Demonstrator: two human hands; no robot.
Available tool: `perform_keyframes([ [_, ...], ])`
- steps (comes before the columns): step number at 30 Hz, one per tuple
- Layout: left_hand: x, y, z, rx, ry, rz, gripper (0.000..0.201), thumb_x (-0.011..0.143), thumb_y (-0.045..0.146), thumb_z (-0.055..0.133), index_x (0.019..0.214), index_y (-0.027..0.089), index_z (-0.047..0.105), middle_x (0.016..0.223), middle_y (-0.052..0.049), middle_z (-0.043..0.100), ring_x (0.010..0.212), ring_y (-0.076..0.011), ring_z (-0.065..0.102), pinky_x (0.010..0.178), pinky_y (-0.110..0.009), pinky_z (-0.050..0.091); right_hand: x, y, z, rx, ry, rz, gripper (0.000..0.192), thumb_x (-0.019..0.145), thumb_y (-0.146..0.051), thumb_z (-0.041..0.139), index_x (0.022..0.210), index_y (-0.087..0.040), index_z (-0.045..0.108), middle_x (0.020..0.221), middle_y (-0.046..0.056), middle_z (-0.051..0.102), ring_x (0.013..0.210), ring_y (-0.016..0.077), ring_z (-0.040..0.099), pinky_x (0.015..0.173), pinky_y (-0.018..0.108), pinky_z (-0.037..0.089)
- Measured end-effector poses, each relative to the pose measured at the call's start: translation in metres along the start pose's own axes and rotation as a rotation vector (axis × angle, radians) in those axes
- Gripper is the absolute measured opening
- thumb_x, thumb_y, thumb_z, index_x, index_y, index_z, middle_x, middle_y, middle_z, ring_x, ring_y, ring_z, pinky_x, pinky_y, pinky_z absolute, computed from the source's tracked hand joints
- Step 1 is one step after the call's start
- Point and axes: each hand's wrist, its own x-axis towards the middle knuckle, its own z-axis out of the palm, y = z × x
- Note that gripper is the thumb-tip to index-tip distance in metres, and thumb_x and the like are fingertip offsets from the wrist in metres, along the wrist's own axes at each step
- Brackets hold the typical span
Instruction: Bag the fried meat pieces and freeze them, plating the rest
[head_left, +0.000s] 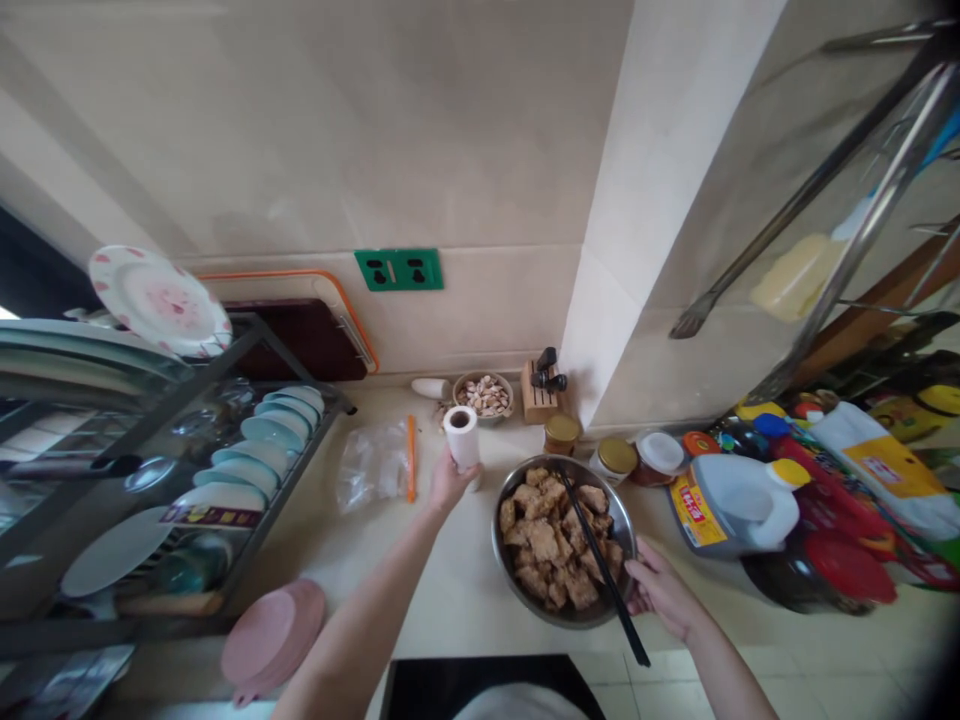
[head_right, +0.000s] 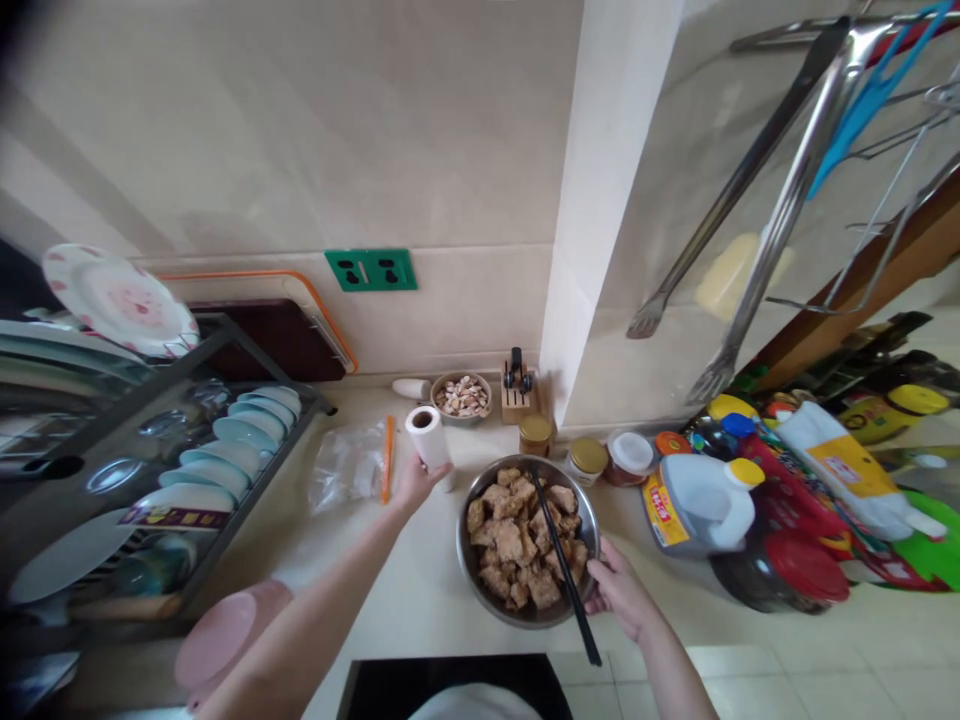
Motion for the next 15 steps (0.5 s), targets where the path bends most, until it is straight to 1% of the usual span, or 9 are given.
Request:
perform_keyframes([
  [2, -0.006, -0.008, -0.026, 0.004, 0.036, -0.020, 0.051, 0.060, 0.038, 0.075, 0.103, 0.017, 0.056, 0.096, -0.013, 0.069, 0.090, -0.0315, 0.064, 0.075, -0.043, 0.051, 0.004, 0.000, 0.002, 0.008, -0.026, -0.008, 0.054, 0.064, -0.034, 0.067, 0.113, -0.022, 0.050, 0.059, -0.005, 0.062, 0.045, 0.0118, 0.055, 0.045, 0.023, 0.047],
  [4, -0.019, -0.017, -0.046, -0.013, 0.049, -0.031, 0.049, 0.060, 0.041, 0.074, 0.099, 0.019, 0.055, 0.096, -0.013, 0.069, 0.088, -0.0312, 0.064, 0.073, -0.042, 0.053, 0.007, 0.000, 0.000, 0.010, -0.038, 0.006, 0.054, 0.066, -0.037, 0.068, 0.115, -0.022, 0.050, 0.063, -0.004, 0.065, 0.048, 0.0128, 0.058, 0.048, 0.025, 0.050],
  [6, -0.039, -0.025, -0.058, -0.041, 0.035, -0.033, 0.044, 0.060, 0.043, 0.072, 0.094, 0.021, 0.055, 0.093, -0.011, 0.070, 0.085, -0.0299, 0.065, 0.070, -0.041, 0.054, 0.008, -0.003, -0.006, -0.043, 0.004, 0.012, 0.063, 0.068, -0.044, 0.069, 0.124, -0.022, 0.048, 0.070, -0.001, 0.067, 0.052, 0.0156, 0.062, 0.053, 0.030, 0.054],
  [7, -0.049, -0.029, -0.061, -0.055, 0.021, -0.033, 0.042, 0.060, 0.044, 0.071, 0.091, 0.021, 0.055, 0.090, -0.011, 0.070, 0.082, -0.0293, 0.066, 0.068, -0.040, 0.054, 0.008, -0.005, -0.009, -0.102, 0.063, -0.016, 0.068, 0.069, -0.047, 0.069, 0.128, -0.022, 0.047, 0.074, 0.001, 0.069, 0.055, 0.0176, 0.065, 0.056, 0.032, 0.056],
  [9, -0.067, -0.036, -0.062, -0.073, -0.010, -0.034, 0.038, 0.061, 0.046, 0.070, 0.085, 0.021, 0.055, 0.083, -0.010, 0.070, 0.077, -0.0287, 0.066, 0.068, -0.041, 0.054, 0.006, -0.013, -0.013, -0.251, 0.218, -0.167, 0.070, 0.069, -0.053, 0.068, 0.129, -0.020, 0.050, 0.086, 0.006, 0.072, 0.067, 0.0227, 0.069, 0.065, 0.038, 0.058],
  [11, -0.077, -0.041, -0.060, -0.084, -0.032, -0.033, 0.038, 0.062, 0.047, 0.070, 0.084, 0.020, 0.055, 0.081, -0.009, 0.069, 0.077, -0.0287, 0.066, 0.072, -0.042, 0.053, 0.002, -0.023, -0.008, -0.355, 0.328, -0.397, 0.063, 0.072, -0.055, 0.065, 0.122, -0.019, 0.058, 0.101, 0.012, 0.072, 0.088, 0.0271, 0.070, 0.080, 0.041, 0.058],
  [12, -0.079, -0.043, -0.058, -0.088, -0.035, -0.032, 0.039, 0.062, 0.047, 0.070, 0.085, 0.020, 0.055, 0.083, -0.009, 0.069, 0.079, -0.0288, 0.066, 0.074, -0.043, 0.052, -0.001, -0.028, -0.001, -0.380, 0.343, -0.497, 0.057, 0.074, -0.056, 0.062, 0.118, -0.019, 0.061, 0.106, 0.013, 0.071, 0.096, 0.0279, 0.069, 0.087, 0.042, 0.056],
  [13, -0.080, -0.043, -0.057, -0.092, -0.033, -0.032, 0.040, 0.062, 0.047, 0.070, 0.087, 0.019, 0.055, 0.085, -0.009, 0.069, 0.082, -0.0287, 0.065, 0.076, -0.044, 0.052, -0.005, -0.032, 0.009, -0.399, 0.324, -0.572, 0.052, 0.077, -0.055, 0.059, 0.115, -0.020, 0.063, 0.111, 0.013, 0.071, 0.103, 0.0278, 0.067, 0.091, 0.042, 0.054],
  [15, -0.081, -0.042, -0.056, -0.100, -0.023, -0.032, 0.041, 0.062, 0.046, 0.070, 0.089, 0.018, 0.055, 0.088, -0.009, 0.069, 0.083, -0.0280, 0.065, 0.077, -0.043, 0.051, -0.013, -0.035, 0.037, -0.440, 0.243, -0.664, 0.046, 0.083, -0.054, 0.055, 0.113, -0.021, 0.065, 0.114, 0.012, 0.070, 0.105, 0.0271, 0.066, 0.094, 0.042, 0.053],
])
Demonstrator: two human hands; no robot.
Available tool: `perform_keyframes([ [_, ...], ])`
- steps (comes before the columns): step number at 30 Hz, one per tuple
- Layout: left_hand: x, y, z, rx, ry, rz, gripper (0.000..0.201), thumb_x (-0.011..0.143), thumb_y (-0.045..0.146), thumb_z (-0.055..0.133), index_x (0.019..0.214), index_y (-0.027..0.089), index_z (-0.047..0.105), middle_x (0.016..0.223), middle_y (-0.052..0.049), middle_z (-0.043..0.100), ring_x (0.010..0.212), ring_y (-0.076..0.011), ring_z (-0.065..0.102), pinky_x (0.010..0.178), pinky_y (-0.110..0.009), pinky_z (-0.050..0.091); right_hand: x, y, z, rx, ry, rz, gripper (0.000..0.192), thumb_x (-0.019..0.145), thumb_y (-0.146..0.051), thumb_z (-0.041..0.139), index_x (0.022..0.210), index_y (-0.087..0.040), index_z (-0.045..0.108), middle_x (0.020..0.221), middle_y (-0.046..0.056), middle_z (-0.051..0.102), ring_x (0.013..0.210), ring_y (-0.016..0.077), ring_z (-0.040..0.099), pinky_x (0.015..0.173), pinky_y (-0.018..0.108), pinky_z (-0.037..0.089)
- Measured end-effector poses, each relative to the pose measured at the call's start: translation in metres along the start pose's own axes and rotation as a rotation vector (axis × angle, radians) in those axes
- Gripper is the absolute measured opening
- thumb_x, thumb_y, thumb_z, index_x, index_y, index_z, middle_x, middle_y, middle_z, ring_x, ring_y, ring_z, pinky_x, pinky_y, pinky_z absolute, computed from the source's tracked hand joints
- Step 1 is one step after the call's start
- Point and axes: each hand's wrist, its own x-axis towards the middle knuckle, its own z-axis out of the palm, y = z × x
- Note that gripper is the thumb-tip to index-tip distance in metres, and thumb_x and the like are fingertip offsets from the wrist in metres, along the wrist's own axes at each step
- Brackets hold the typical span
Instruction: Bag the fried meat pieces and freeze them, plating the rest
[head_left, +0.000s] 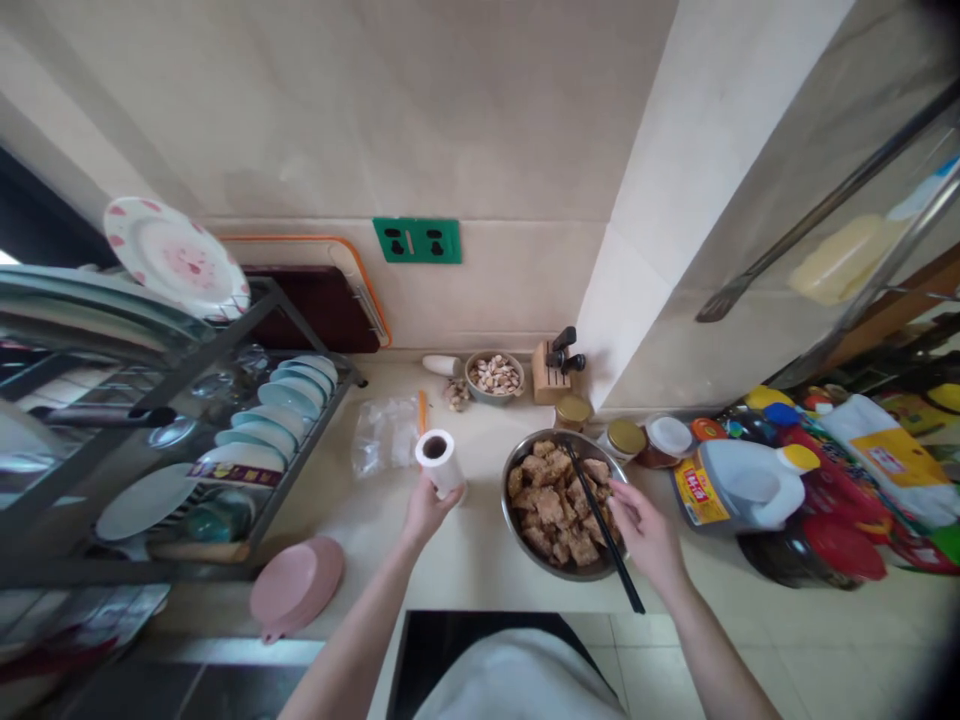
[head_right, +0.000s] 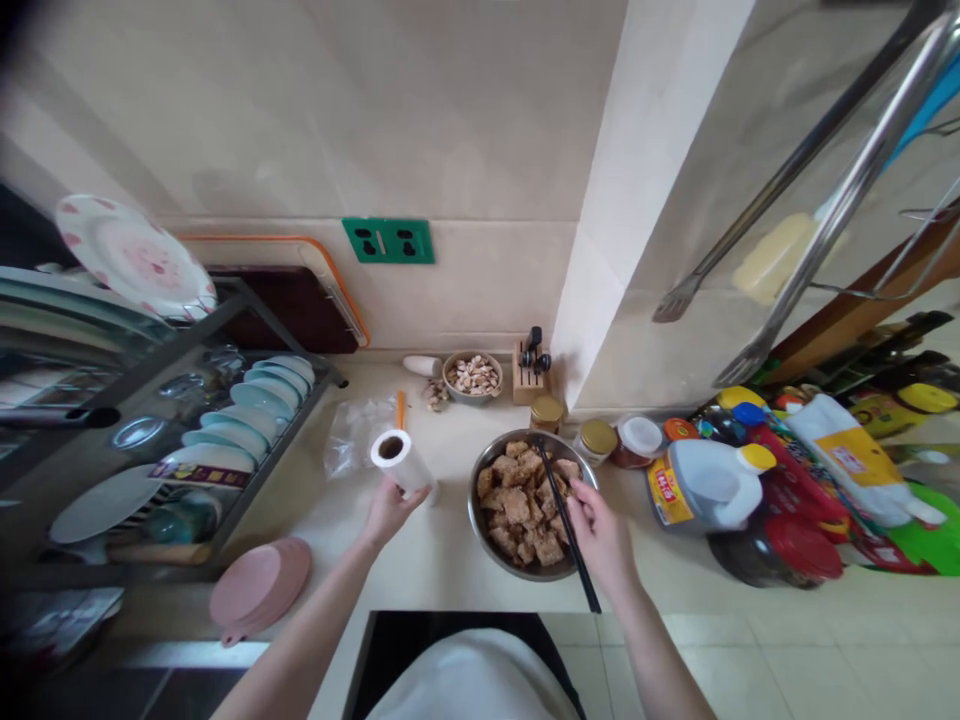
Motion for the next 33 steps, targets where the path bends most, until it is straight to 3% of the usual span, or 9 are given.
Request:
perform_keyframes([
  [3, -0.012, 0.008, -0.005, -0.004, -0.022, 0.007, 0.037, 0.060, 0.041, 0.072, 0.085, 0.018, 0.058, 0.081, -0.006, 0.068, 0.077, -0.0249, 0.064, 0.073, -0.039, 0.051, -0.017, -0.027, 0.043, 0.048, -0.189, -0.055, 0.043, 0.086, -0.052, 0.053, 0.114, -0.022, 0.066, 0.115, 0.013, 0.070, 0.104, 0.0269, 0.067, 0.093, 0.042, 0.054],
  [6, -0.043, 0.018, -0.007, -0.069, -0.136, 0.023, 0.039, 0.063, 0.039, 0.073, 0.092, 0.016, 0.059, 0.083, -0.005, 0.068, 0.077, -0.0216, 0.062, 0.070, -0.033, 0.051, -0.033, -0.047, 0.090, 0.169, -0.394, -0.057, 0.046, 0.086, -0.047, 0.056, 0.124, -0.021, 0.060, 0.123, 0.013, 0.066, 0.113, 0.0268, 0.063, 0.097, 0.042, 0.052],
  [10, -0.089, 0.033, 0.006, -0.214, -0.328, 0.008, 0.048, 0.070, 0.043, 0.069, 0.108, 0.015, 0.056, 0.094, -0.007, 0.067, 0.085, -0.0224, 0.062, 0.074, -0.032, 0.052, -0.045, -0.068, 0.137, 0.241, -0.483, -0.141, 0.067, 0.075, -0.038, 0.069, 0.135, -0.021, 0.044, 0.140, 0.013, 0.053, 0.127, 0.0276, 0.051, 0.105, 0.044, 0.044],
  [14, -0.111, 0.043, 0.014, -0.186, -0.364, 0.065, 0.046, 0.074, 0.036, 0.067, 0.115, 0.018, 0.056, 0.113, -0.008, 0.066, 0.102, -0.0250, 0.060, 0.093, -0.035, 0.049, -0.055, -0.078, 0.157, 0.270, -0.498, -0.141, 0.048, 0.078, -0.040, 0.065, 0.118, -0.019, 0.050, 0.106, 0.009, 0.068, 0.097, 0.0246, 0.065, 0.087, 0.037, 0.053],
  [17, -0.115, 0.041, 0.003, -0.139, -0.434, 0.096, 0.062, 0.076, 0.038, 0.069, 0.131, 0.020, 0.047, 0.130, -0.011, 0.058, 0.114, -0.0268, 0.056, 0.097, -0.037, 0.047, -0.057, -0.077, 0.161, 0.305, -0.459, -0.124, 0.043, 0.080, -0.044, 0.063, 0.112, -0.020, 0.049, 0.098, 0.007, 0.067, 0.088, 0.0234, 0.065, 0.080, 0.035, 0.054],
  [20, -0.119, 0.031, -0.015, -0.011, -0.365, 0.012, 0.075, 0.075, 0.040, 0.070, 0.140, 0.022, 0.039, 0.141, -0.016, 0.049, 0.122, -0.0301, 0.052, 0.096, -0.042, 0.048, -0.040, -0.076, 0.166, 0.263, -0.314, -0.139, 0.051, 0.076, -0.048, 0.067, 0.112, -0.020, 0.045, 0.100, 0.009, 0.066, 0.090, 0.0247, 0.064, 0.084, 0.038, 0.052],
  [27, -0.145, 0.007, -0.043, 0.070, -0.185, -0.151, 0.044, 0.080, 0.033, 0.060, 0.123, 0.023, 0.056, 0.124, -0.014, 0.062, 0.106, -0.0250, 0.060, 0.086, -0.038, 0.051, 0.054, -0.091, 0.197, 0.147, -0.041, -0.235, 0.064, 0.066, -0.056, 0.068, 0.111, -0.019, 0.043, 0.103, 0.011, 0.063, 0.093, 0.0269, 0.061, 0.086, 0.040, 0.047],
  [30, -0.150, 0.000, -0.050, 0.049, -0.122, -0.182, 0.035, 0.081, 0.034, 0.058, 0.114, 0.023, 0.060, 0.119, -0.013, 0.065, 0.104, -0.0245, 0.062, 0.084, -0.037, 0.052, 0.078, -0.088, 0.209, 0.084, -0.082, -0.188, 0.072, 0.063, -0.060, 0.066, 0.115, -0.017, 0.040, 0.101, 0.012, 0.064, 0.089, 0.0295, 0.063, 0.081, 0.041, 0.048],
  [33, -0.133, -0.002, -0.054, 0.048, -0.082, -0.136, 0.029, 0.083, 0.036, 0.057, 0.107, 0.022, 0.063, 0.110, -0.012, 0.068, 0.097, -0.0235, 0.064, 0.081, -0.036, 0.052, 0.085, -0.082, 0.214, 0.021, -0.165, -0.199, 0.074, 0.064, -0.060, 0.064, 0.118, -0.017, 0.039, 0.103, 0.014, 0.065, 0.089, 0.0320, 0.064, 0.079, 0.043, 0.049],
])
